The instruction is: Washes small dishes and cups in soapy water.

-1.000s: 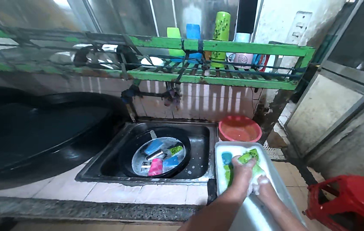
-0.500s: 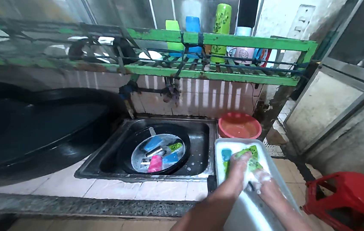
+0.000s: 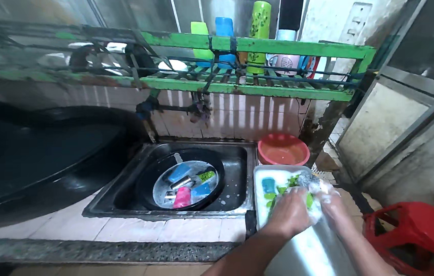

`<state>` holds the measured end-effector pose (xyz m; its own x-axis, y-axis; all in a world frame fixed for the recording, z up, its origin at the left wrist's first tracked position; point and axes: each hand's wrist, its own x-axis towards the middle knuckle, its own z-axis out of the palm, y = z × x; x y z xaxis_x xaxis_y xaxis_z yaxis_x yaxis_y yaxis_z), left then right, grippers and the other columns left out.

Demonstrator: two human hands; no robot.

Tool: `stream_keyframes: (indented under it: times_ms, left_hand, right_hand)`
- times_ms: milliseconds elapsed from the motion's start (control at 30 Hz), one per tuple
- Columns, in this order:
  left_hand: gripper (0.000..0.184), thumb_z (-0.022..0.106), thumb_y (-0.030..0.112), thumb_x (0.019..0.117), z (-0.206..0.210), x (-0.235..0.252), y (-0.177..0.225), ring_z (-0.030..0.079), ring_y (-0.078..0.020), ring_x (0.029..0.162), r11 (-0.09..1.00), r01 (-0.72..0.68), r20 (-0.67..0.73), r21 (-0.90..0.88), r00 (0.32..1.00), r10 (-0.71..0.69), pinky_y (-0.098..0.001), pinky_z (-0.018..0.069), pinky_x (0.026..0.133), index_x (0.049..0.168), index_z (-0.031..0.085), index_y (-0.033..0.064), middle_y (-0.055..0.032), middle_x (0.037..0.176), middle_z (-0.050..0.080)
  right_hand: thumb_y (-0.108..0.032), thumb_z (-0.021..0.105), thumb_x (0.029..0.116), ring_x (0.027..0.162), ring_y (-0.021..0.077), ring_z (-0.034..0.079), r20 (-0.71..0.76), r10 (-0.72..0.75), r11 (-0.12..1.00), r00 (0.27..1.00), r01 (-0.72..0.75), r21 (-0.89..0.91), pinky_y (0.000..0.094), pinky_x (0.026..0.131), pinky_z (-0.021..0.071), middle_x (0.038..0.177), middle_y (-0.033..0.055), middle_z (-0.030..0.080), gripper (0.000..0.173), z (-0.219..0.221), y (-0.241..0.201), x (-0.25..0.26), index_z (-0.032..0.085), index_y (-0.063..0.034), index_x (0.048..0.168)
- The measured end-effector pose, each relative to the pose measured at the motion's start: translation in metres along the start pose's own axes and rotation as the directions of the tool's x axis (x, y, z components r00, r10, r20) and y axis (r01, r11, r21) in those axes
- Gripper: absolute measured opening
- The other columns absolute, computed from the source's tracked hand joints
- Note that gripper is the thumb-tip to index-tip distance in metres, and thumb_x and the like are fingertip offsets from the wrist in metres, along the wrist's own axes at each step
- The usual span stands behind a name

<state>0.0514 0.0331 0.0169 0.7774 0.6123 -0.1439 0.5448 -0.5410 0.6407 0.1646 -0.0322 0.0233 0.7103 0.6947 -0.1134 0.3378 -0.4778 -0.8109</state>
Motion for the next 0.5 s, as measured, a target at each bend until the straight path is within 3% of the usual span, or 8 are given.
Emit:
stream_keyframes:
  times_ms: [100, 133, 200, 267, 333, 400, 433, 500]
  left_hand:
    - [0.05, 0.07, 0.027, 0.0914, -0.01, 0.002, -0.01, 0.055, -0.0362, 0.129, 0.999, 0.035, -0.024, -0.007, 0.999, -0.035, -0.0558, 0.0453, 0.108, 0.132, 0.06, -0.0003, -0.0206, 0.137, 0.058]
    - [0.047, 0.068, 0.026, 0.0922, -0.01, 0.001, -0.013, 0.055, -0.036, 0.13, 1.0, 0.023, -0.027, -0.002, 0.999, -0.023, -0.0556, 0.0445, 0.109, 0.13, 0.063, -0.0002, -0.0208, 0.137, 0.059]
    - [0.05, 0.073, 0.027, 0.0893, -0.008, -0.005, -0.01, 0.054, -0.0351, 0.131, 0.999, -0.052, -0.029, -0.009, 0.998, 0.052, -0.0574, 0.0428, 0.11, 0.132, 0.063, 0.0044, -0.0181, 0.138, 0.059]
    - [0.062, 0.075, 0.036, 0.0885, -0.005, -0.012, 0.0, 0.052, -0.0314, 0.134, 0.99, -0.136, -0.035, 0.033, 0.99, 0.137, -0.0568, 0.0418, 0.111, 0.142, 0.056, 0.0099, -0.0126, 0.143, 0.058]
    - [0.063, 0.073, 0.041, 0.0894, -0.005, -0.013, 0.002, 0.054, -0.029, 0.133, 0.982, -0.18, -0.067, 0.055, 0.981, 0.183, -0.0559, 0.0426, 0.109, 0.142, 0.056, 0.0114, -0.01, 0.143, 0.058]
    - [0.061, 0.078, 0.036, 0.0869, -0.012, -0.005, -0.008, 0.055, -0.0315, 0.131, 0.987, -0.157, -0.137, 0.011, 0.978, 0.158, -0.0579, 0.0434, 0.107, 0.139, 0.059, 0.0103, -0.012, 0.14, 0.06]
    - [0.061, 0.08, 0.03, 0.086, -0.019, -0.001, -0.017, 0.056, -0.0346, 0.13, 0.992, -0.124, -0.19, -0.016, 0.974, 0.119, -0.0595, 0.0441, 0.107, 0.139, 0.059, 0.0082, -0.0151, 0.139, 0.06]
    - [0.066, 0.08, 0.026, 0.0857, -0.04, 0.01, -0.045, 0.056, -0.0374, 0.13, 0.997, -0.009, -0.316, -0.07, 0.949, -0.014, -0.0608, 0.0442, 0.108, 0.144, 0.055, 0.0083, -0.0181, 0.141, 0.059]
  right_hand:
    - [-0.012, 0.065, 0.0954, 0.116, 0.0405, 0.066, -0.123, -0.362, 0.931, 0.924, 0.352, -0.095, 0.0598, 0.1, 0.0508, 0.13, 0.0272, 0.065, 0.051, 0.019, 0.005, -0.03, 0.055, 0.0038, 0.143]
    - [-0.01, 0.066, 0.093, 0.117, 0.04, 0.066, -0.138, -0.414, 0.91, 0.9, 0.406, -0.082, 0.0595, 0.1, 0.0512, 0.132, 0.027, 0.064, 0.054, 0.023, 0.007, -0.035, 0.054, 0.004, 0.143]
    - [-0.009, 0.065, 0.0947, 0.108, 0.0357, 0.067, -0.129, -0.283, 0.957, 0.95, 0.289, 0.028, 0.056, 0.094, 0.0534, 0.124, 0.0258, 0.066, 0.052, 0.018, 0.005, -0.029, 0.052, 0.0031, 0.143]
    - [-0.013, 0.056, 0.1034, 0.104, 0.0239, 0.065, -0.095, -0.1, 0.976, 0.99, 0.116, 0.185, 0.0444, 0.093, 0.0533, 0.118, 0.0199, 0.066, 0.04, 0.007, 0.002, -0.014, 0.052, 0.0017, 0.141]
    - [-0.017, 0.052, 0.1056, 0.1, 0.0155, 0.064, -0.095, -0.045, 0.959, 0.994, 0.069, 0.273, 0.0363, 0.09, 0.0544, 0.117, 0.0146, 0.066, 0.038, 0.006, 0.002, -0.009, 0.051, -0.0002, 0.14]
    - [-0.013, 0.061, 0.0998, 0.105, 0.0273, 0.065, -0.125, -0.083, 0.973, 0.989, 0.107, 0.205, 0.0487, 0.091, 0.0542, 0.124, 0.0229, 0.064, 0.053, 0.01, -0.001, -0.015, 0.045, -0.0006, 0.148]
    - [-0.01, 0.067, 0.0953, 0.105, 0.0338, 0.066, -0.123, -0.126, 0.979, 0.984, 0.143, 0.146, 0.055, 0.091, 0.054, 0.123, 0.0268, 0.064, 0.057, 0.012, 0.0, -0.02, 0.046, 0.0002, 0.147]
    - [-0.008, 0.07, 0.09, 0.109, 0.039, 0.065, -0.021, -0.213, 0.976, 0.977, 0.213, 0.04, 0.0587, 0.093, 0.0511, 0.123, 0.0296, 0.064, 0.056, 0.013, 0.011, -0.034, 0.052, 0.003, 0.142]
